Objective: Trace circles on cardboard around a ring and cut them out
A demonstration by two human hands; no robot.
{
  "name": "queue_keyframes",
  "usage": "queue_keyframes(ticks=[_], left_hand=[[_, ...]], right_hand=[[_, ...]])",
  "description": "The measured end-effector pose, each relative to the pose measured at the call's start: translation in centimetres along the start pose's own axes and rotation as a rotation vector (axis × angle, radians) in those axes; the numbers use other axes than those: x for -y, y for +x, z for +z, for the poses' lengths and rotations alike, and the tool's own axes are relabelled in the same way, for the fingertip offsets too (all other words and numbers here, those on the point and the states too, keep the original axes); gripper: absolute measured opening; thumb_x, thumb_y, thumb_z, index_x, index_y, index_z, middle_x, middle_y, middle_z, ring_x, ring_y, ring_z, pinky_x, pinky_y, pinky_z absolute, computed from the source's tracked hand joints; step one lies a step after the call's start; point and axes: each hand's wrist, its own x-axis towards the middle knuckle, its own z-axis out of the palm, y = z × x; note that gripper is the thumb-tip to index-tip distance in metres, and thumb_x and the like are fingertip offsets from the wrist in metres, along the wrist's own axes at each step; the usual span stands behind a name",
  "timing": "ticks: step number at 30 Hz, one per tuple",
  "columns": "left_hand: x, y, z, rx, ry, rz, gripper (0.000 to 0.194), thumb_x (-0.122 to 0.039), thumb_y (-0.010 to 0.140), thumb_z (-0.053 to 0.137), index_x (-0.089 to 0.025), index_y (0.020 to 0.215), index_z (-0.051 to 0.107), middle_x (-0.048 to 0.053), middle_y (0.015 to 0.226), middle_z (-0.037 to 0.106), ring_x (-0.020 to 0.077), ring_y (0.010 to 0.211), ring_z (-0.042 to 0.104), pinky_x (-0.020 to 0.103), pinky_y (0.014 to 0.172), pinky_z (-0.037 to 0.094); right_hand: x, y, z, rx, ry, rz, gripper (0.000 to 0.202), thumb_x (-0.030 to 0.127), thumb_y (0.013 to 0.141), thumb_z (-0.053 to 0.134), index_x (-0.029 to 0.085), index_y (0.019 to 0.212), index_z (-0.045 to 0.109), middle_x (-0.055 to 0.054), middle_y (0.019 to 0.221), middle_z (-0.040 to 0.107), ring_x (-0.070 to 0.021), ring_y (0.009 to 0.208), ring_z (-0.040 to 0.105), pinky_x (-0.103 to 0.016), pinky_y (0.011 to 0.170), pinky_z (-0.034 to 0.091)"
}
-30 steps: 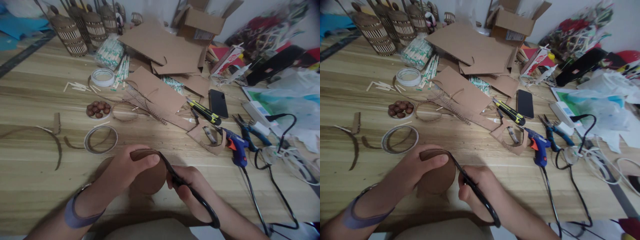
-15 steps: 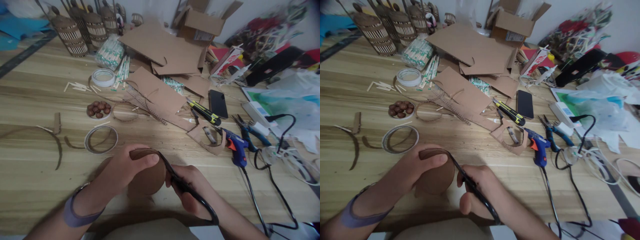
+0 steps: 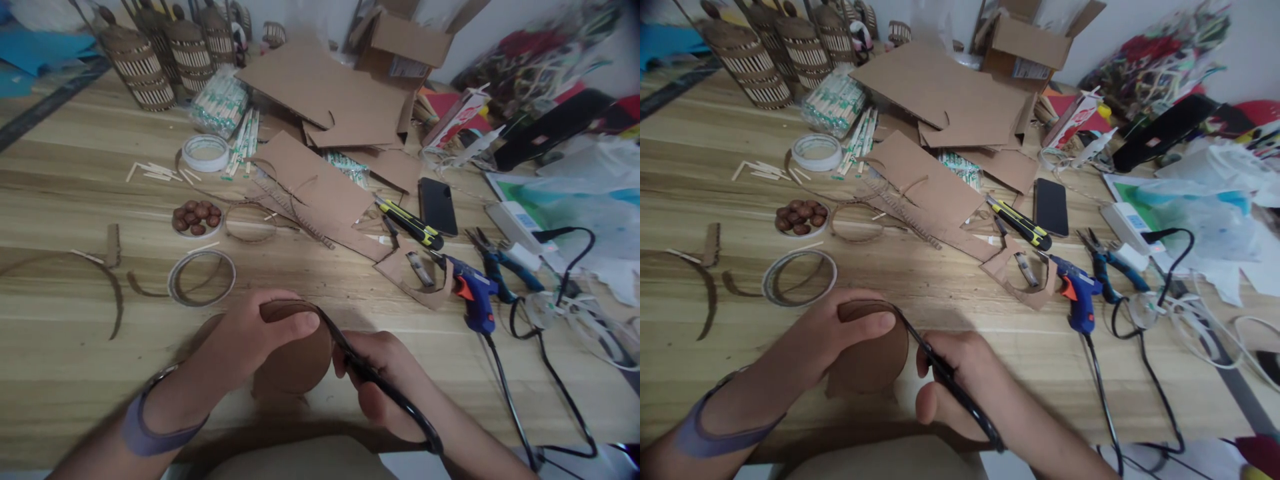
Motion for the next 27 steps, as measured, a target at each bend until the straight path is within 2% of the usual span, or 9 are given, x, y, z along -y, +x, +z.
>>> queue_keyframes(ticks=[3,7,15,17,20,23,27], left_hand=[[0.0,-0.1,-0.06,0.015,-0.013,0.009,0.022,-0.047,0.074,0.077,-0.026,0.078,0.078,-0.002,0.081,0.078,0.0259,0.088,0.069,0.031,0.077,0.049],[0.04,-0.08,-0.2,0.062,-0.015,0.032,0.024,-0.047,0.076,0.075,-0.024,0.071,0.074,-0.003,0.072,0.073,0.0231,0.08,0.066,0.03,0.072,0.047],[0.05,0.08,-0.23,0.048,-0.028,-0.014,0.026,-0.049,0.071,0.078,-0.023,0.076,0.075,0.0,0.082,0.077,0.0269,0.09,0.069,0.034,0.08,0.049],[0.19,0.18,-0.14,0.009,-0.07,-0.032,0.031,-0.049,0.066,0.081,-0.023,0.081,0.076,0.002,0.085,0.078,0.0273,0.092,0.07,0.034,0.08,0.05],[0.61,0.34,0.07,-0.002,-0.218,-0.057,0.042,-0.051,0.062,0.085,-0.022,0.091,0.077,0.004,0.088,0.079,0.0272,0.088,0.07,0.034,0.076,0.051],[0.94,0.37,0.29,0.05,-0.304,-0.065,0.046,-0.052,0.064,0.085,-0.018,0.093,0.078,0.009,0.093,0.081,0.0292,0.089,0.072,0.036,0.078,0.053],[0.72,0.17,0.37,0.081,-0.251,-0.02,0.04,-0.053,0.073,0.08,-0.017,0.089,0.079,0.01,0.092,0.082,0.0306,0.09,0.074,0.036,0.078,0.054]], right_hand=[[0.1,0.05,0.06,-0.012,0.005,-0.004,0.08,0.095,0.083,0.038,0.018,0.074,0.058,0.006,0.054,0.041,-0.0095,0.048,0.035,-0.022,0.045,0.026],[0.25,0.21,0.13,-0.031,-0.005,-0.024,0.08,0.094,0.083,0.038,0.018,0.07,0.057,0.005,0.055,0.042,-0.0096,0.05,0.035,-0.022,0.047,0.027],[0.14,0.05,0.07,-0.036,-0.027,-0.02,0.079,0.092,0.085,0.039,0.017,0.069,0.058,0.005,0.056,0.043,-0.0094,0.05,0.035,-0.022,0.047,0.027],[0.12,0.07,0.19,-0.054,-0.026,-0.022,0.079,0.092,0.085,0.04,0.017,0.07,0.059,0.005,0.056,0.042,-0.0094,0.051,0.034,-0.022,0.048,0.027],[0.02,0.14,0.52,-0.146,-0.044,-0.021,0.079,0.094,0.081,0.043,0.017,0.071,0.06,0.005,0.056,0.042,-0.0097,0.051,0.033,-0.022,0.048,0.027],[-0.25,0.14,0.79,-0.199,-0.067,-0.007,0.08,0.095,0.078,0.046,0.017,0.073,0.061,0.005,0.054,0.042,-0.0097,0.049,0.033,-0.023,0.046,0.025],[-0.69,0.04,0.79,-0.168,0.0,0.026,0.08,0.096,0.076,0.049,0.017,0.076,0.063,0.006,0.052,0.043,-0.0093,0.047,0.032,-0.022,0.045,0.024]])
